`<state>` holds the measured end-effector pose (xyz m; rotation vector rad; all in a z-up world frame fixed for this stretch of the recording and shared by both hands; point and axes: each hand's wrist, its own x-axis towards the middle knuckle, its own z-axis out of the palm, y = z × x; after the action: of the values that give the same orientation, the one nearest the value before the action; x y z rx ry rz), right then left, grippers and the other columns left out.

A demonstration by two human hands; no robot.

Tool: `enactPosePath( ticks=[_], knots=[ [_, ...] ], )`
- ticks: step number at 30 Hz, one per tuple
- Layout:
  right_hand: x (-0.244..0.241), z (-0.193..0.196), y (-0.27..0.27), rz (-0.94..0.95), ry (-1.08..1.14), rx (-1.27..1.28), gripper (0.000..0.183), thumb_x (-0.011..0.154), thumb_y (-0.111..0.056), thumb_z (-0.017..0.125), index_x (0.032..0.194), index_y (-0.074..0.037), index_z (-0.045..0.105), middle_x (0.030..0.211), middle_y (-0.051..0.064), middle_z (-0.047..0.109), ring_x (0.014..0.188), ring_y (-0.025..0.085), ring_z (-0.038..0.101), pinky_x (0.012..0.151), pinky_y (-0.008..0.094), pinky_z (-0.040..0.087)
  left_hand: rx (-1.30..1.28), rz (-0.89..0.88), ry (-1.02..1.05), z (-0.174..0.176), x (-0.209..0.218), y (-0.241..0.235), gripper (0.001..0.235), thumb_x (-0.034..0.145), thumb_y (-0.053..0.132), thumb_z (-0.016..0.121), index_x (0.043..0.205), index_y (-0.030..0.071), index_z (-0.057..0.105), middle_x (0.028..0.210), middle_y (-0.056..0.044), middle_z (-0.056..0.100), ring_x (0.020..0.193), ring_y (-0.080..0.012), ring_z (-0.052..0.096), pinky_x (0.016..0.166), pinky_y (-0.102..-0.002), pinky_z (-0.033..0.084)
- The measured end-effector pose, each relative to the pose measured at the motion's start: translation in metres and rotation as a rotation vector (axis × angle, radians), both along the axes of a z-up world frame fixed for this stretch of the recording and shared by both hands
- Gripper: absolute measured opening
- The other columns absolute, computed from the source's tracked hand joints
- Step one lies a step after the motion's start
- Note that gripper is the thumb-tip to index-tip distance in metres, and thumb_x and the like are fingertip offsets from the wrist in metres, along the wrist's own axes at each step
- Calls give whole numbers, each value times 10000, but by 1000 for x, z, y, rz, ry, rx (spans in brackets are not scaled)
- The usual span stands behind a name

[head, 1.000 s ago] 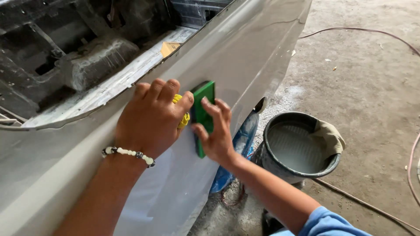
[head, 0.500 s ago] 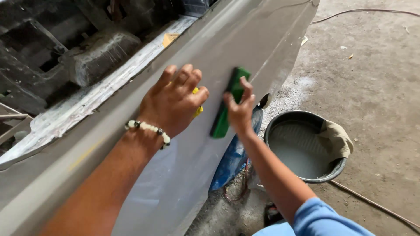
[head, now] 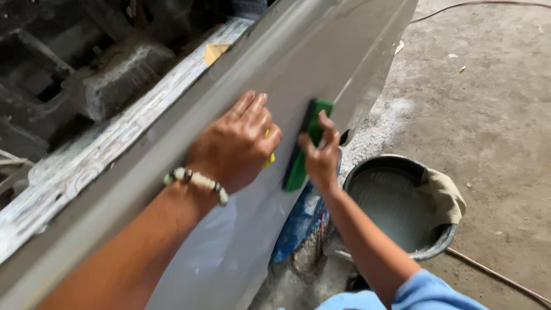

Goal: The person uses a green sanding block to sand the side panel of a gray car. They repeatedly rub the block over the surface, occasionally wiping the area with a yellow cloth. The work focuses on the lower side panel near the wheel well.

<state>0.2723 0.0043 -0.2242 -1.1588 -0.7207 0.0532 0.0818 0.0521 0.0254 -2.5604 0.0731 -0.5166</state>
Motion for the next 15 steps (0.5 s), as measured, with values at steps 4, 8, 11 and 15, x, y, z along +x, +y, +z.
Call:
enactPosePath(
  ticks=[4,8,11,15],
  knots=[
    [-58,36,-45,152,-55,-176,724,810,-72,830,1440,-50,475,1454,140,482,1350,238,485,978,366,500,40,10,-3,-4,-6,-3,272,862,194,614,1028,-3,699,1200,-237,697,1291,-366,598,1158,-469,392],
    [15,5,-11,32,-201,-139,712,884,-93,824,1511,-87,487,1451,131,523,1359,245,531,1099,367,490,3,1,0,-6,-7,-7,233,868,199,608,983,12,685,1196,-242,698,1286,-377,601,1156,-466,400],
    [19,8,-9,9,-92,-122,729,891,-113,823,1535,-96,483,1373,130,571,1264,252,568,1051,355,503,-10,-11,3,-9,-7,-8,266,841,219,607,987,10,684,1186,-248,700,1272,-382,606,1145,-466,404],
    [-46,31,-41,-20,-292,-247,801,785,-60,871,1473,-67,461,1399,139,472,1284,263,481,966,352,462,15,17,28,-11,-7,-7,270,855,221,611,1003,6,677,1219,-252,694,1283,-366,610,1148,-450,409]
  ],
)
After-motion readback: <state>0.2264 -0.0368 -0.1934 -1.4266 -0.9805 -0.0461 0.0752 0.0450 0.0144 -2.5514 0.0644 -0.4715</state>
